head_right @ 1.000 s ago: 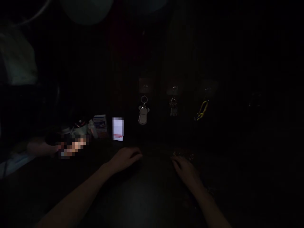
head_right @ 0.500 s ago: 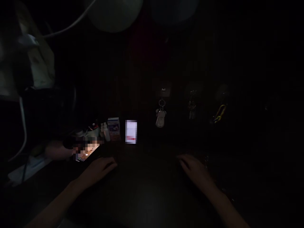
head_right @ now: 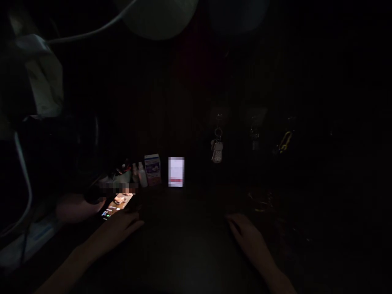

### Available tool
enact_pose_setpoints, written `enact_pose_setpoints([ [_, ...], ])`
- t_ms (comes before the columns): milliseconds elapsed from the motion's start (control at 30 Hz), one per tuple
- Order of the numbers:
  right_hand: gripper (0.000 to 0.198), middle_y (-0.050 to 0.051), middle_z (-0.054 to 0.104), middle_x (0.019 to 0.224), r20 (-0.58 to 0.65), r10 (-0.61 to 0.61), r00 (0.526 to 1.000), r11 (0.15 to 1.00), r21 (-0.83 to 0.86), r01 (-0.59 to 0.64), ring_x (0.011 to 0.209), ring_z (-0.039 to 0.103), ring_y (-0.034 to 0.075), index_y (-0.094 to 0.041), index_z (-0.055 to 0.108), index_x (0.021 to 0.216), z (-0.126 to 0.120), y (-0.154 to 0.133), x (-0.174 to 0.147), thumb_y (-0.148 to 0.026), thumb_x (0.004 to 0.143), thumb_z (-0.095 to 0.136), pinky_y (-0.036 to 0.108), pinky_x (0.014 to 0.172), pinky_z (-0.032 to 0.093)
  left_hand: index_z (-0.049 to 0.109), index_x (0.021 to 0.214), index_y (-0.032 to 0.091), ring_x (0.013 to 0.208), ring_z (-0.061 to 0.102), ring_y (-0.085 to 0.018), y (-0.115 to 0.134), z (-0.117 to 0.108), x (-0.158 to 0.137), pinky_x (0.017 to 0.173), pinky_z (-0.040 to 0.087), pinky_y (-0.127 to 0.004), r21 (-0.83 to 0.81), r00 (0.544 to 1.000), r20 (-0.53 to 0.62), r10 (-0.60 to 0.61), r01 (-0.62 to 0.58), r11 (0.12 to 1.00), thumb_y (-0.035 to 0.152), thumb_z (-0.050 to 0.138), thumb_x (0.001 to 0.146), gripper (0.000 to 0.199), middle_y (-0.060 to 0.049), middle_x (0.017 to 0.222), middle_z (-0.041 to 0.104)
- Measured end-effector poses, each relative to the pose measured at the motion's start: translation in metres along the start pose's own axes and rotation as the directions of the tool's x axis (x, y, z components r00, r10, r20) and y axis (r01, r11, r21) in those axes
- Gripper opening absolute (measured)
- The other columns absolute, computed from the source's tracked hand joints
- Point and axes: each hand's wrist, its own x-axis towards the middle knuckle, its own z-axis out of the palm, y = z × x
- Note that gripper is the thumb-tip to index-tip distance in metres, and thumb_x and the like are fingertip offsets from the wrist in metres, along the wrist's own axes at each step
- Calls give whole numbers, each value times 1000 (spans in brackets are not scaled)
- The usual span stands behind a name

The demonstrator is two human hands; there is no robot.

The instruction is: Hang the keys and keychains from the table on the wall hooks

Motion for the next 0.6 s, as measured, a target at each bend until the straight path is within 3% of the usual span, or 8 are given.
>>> enact_pose_setpoints([
  [333, 28, 4, 68, 98, -86, -4, 996, 997, -74, -3, 90, 65, 23, -26, 65, 93, 7, 8, -1, -42, 82, 44, 38, 83, 52, 63, 74, 21, 80, 64, -22, -27, -2, -18, 63, 38, -27, -62, 994, 84, -67, 72, 995, 44, 41, 84, 33, -5, 79, 70],
  [600, 29, 5, 67, 103, -52, 44, 998, 992, -117, -50, 95, 63, 23, -26, 64, 96, 8, 12, -2, -41, 83, 42, 39, 84, 52, 64, 76, 22, 80, 64, -22, -27, -10, -20, 63, 38, -26, -82, 989, 139, -57, 69, 994, 45, 41, 84, 33, -5, 81, 70],
])
